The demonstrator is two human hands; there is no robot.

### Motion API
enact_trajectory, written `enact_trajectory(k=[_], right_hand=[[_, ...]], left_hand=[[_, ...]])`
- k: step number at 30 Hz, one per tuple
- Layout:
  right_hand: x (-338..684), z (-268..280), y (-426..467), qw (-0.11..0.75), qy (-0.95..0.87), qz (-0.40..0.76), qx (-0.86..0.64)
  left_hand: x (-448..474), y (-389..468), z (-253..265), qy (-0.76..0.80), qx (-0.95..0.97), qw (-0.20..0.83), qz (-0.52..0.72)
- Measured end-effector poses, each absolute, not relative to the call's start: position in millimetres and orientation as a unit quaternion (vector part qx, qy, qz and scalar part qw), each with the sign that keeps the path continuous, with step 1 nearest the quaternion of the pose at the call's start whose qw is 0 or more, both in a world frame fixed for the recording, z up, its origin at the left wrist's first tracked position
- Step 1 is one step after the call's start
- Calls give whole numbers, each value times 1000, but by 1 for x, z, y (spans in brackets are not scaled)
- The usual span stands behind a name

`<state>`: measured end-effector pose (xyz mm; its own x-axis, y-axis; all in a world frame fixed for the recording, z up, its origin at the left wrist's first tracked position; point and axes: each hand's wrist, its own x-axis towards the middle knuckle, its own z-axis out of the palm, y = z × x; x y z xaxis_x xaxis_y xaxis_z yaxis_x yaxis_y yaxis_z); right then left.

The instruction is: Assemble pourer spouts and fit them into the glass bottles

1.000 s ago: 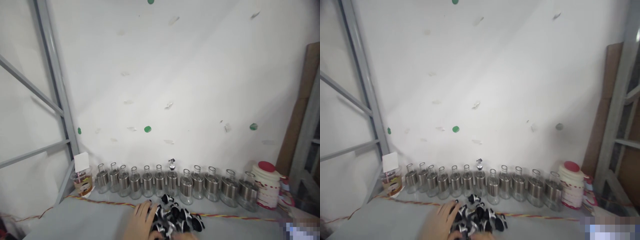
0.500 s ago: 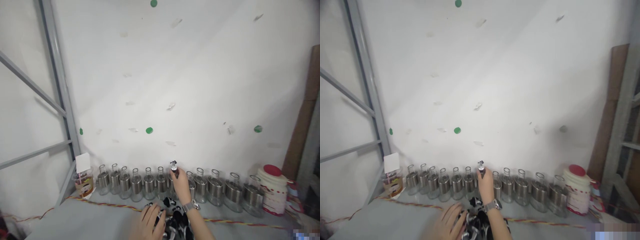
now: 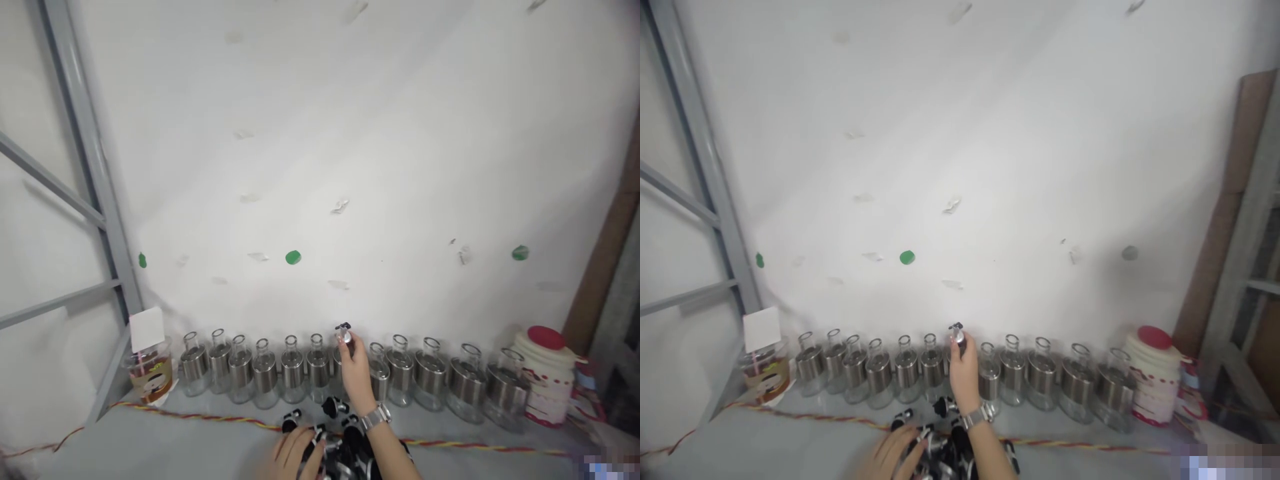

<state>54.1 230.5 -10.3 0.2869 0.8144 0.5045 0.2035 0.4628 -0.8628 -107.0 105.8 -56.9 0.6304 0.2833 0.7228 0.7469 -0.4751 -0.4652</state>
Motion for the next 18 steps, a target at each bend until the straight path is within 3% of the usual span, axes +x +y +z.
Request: enact_trajectory(k=[18], right_hand=[[42, -6, 207, 643, -522, 138, -543]], left_hand=[[-102, 91, -34, -382, -817, 338, -270]])
